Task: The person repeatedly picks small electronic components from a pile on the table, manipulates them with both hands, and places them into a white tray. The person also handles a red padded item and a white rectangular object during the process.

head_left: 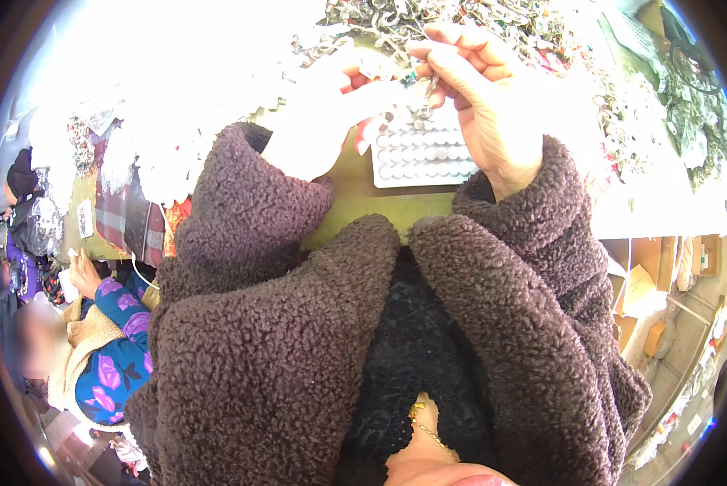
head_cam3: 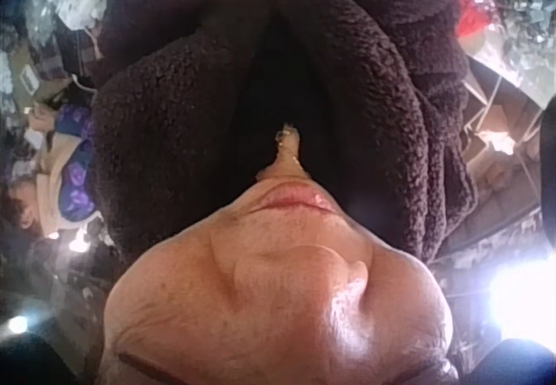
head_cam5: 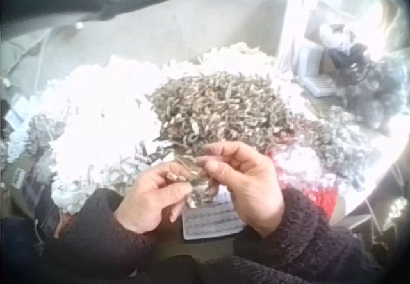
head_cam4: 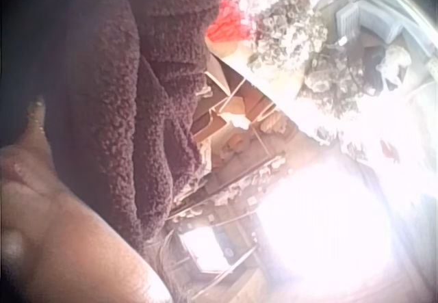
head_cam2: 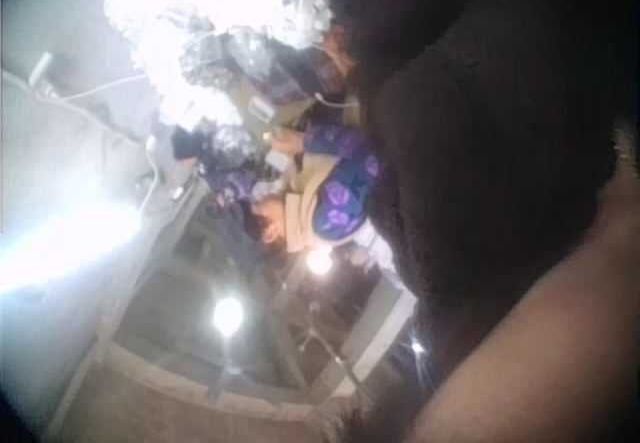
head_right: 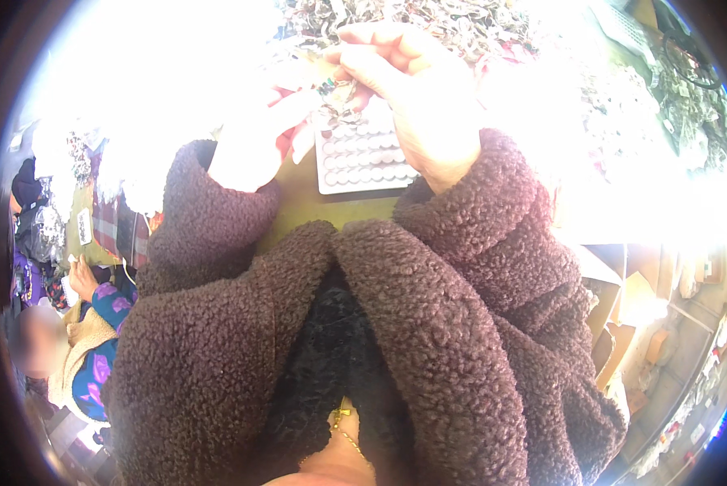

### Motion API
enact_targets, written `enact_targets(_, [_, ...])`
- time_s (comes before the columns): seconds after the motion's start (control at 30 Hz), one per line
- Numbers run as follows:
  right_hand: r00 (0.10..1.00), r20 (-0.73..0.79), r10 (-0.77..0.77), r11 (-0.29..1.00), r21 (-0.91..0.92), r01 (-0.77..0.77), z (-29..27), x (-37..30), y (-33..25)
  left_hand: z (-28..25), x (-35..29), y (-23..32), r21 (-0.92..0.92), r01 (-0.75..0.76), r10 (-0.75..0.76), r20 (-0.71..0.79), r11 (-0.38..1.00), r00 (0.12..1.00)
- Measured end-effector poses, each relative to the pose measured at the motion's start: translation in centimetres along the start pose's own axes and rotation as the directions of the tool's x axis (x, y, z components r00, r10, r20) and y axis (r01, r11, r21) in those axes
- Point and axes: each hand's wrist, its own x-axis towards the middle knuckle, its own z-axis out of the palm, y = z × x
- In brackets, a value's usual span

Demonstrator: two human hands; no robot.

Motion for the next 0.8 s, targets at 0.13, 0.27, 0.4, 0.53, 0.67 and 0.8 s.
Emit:
enact_targets(0.13, [0.997,0.050,-0.051,0.996,-0.074,0.055,0.5,-0.2,-0.5,-0.1,-0.2,0.2,-0.113,0.049,-0.055,-0.046,0.992,0.997])
enact_targets(0.27, [0.995,0.095,0.014,0.907,-0.420,0.027,0.7,-0.4,-0.8,-0.7,-0.3,0.4,-0.065,0.042,-0.044,-0.031,0.997,0.999])
enact_targets(0.4, [0.999,0.032,-0.032,0.934,-0.355,0.042,1.0,-0.6,-1.0,-1.2,-0.2,0.4,-0.038,0.066,-0.067,-0.023,0.997,0.997])
enact_targets(0.53, [0.993,0.113,-0.025,0.868,-0.490,0.077,1.1,-0.9,-1.5,-1.1,-0.1,0.3,-0.171,0.148,-0.160,-0.059,0.974,0.985])
enact_targets(0.67, [0.991,0.127,0.051,0.803,-0.594,0.035,0.8,-0.9,-2.1,-1.0,-0.2,0.6,-0.306,0.224,-0.230,0.015,0.925,0.973])
enact_targets(0.8, [0.969,0.135,0.206,0.813,-0.574,-0.093,0.1,-0.9,-2.3,-1.0,-0.4,0.9,-0.288,0.313,-0.283,0.142,0.905,0.949])
